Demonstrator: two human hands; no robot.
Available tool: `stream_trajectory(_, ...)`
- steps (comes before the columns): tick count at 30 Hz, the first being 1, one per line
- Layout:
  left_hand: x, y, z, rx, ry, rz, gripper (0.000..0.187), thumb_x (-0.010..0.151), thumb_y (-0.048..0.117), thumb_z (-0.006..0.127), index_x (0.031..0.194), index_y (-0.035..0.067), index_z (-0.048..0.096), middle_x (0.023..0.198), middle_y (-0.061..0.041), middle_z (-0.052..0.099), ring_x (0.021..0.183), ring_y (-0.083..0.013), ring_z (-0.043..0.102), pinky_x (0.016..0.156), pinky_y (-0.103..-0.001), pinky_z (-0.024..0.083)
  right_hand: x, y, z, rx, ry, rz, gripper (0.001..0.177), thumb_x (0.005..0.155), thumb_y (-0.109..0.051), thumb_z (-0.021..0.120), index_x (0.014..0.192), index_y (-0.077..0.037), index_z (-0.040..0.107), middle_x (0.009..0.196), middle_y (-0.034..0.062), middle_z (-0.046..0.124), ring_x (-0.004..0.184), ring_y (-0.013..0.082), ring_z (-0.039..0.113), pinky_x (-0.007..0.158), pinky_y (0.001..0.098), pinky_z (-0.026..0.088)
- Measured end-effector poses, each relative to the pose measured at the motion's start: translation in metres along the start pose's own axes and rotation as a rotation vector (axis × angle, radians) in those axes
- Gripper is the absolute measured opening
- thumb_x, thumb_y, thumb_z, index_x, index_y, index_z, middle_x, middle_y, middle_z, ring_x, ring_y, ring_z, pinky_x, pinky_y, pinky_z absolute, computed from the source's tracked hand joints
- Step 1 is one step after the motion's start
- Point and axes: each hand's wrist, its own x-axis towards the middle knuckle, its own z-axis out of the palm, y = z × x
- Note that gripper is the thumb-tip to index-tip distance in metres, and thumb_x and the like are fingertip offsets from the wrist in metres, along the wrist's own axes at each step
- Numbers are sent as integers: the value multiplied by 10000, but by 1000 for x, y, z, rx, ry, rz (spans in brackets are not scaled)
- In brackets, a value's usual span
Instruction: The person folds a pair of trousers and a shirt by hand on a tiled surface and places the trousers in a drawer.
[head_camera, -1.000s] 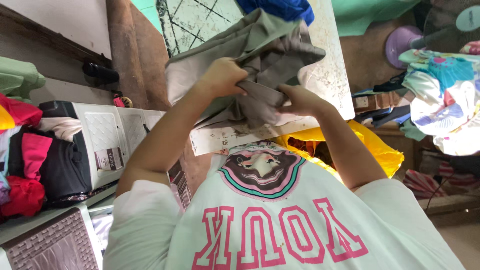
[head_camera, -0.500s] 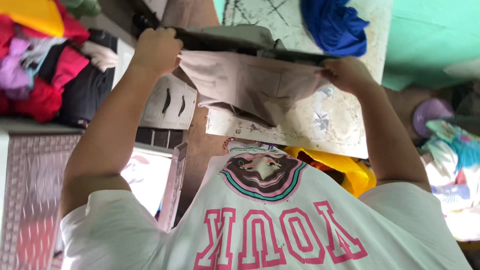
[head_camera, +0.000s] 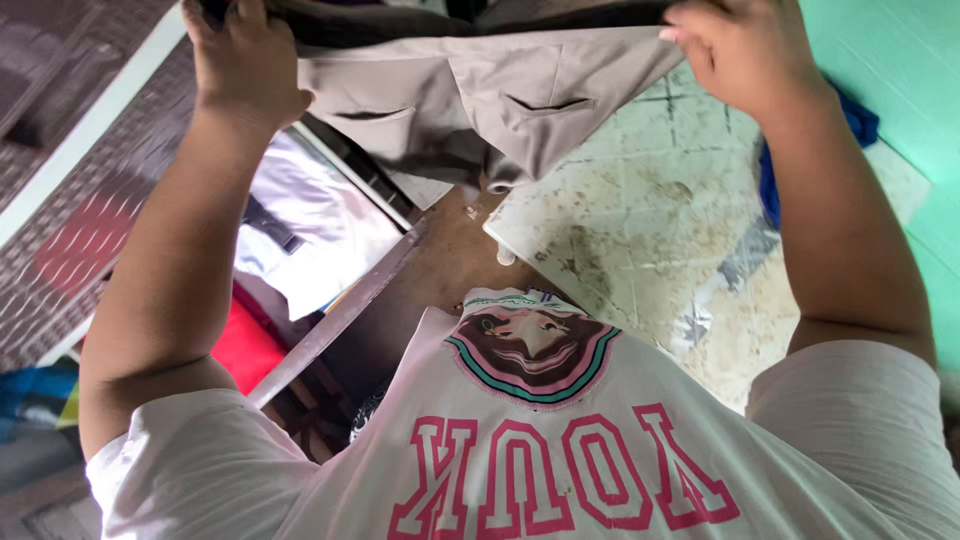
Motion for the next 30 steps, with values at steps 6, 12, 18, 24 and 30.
stream_trajectory(6,-53,-26,37,140,39,107,285,990,434,717,1103,174,746,1199,-51,643,1263,-230,585,1258,-615,223,74,-1,45,-38,-155,17,131,1140,-190,693,1146,-69,742,969,115,696,858,299,657,792,423,520)
stream_trajectory(12,-104,-51,42,-220,340,155,346,1004,343,695,1196,56,679,1027,-73,650,845,-228,641,793,-354,466,79,-2,84,-32,-162,-36,181,1075,-150,622,1183,-8,650,1096,49,704,1104,270,611,1022,471,424)
stream_trajectory(18,-92,-31,52,-120,204,219,118,1032,203,673,1040,89,698,993,-46,652,986,-236,648,941,-405,495,51,8,127,-400,-262,-53,220,995,-105,669,1184,-216,692,965,-82,712,1138,101,561,1221,387,245)
stream_trajectory(24,-87,11,47,326,-166,415,221,795,345,678,956,245,792,1243,30,653,1411,-238,429,1185,-537,276,15,9,120,-104,-233,-46,109,987,-91,676,980,-199,687,1068,-78,723,1090,146,504,1142,386,273)
stream_trajectory(30,-71,-1,79,-269,17,343,210,1012,355,653,1023,169,749,1000,-2,711,1115,-223,625,994,-409,507,-6,2,101,-119,-269,67,67,946,-129,712,984,-145,660,1068,-42,699,1108,183,500,1078,380,290)
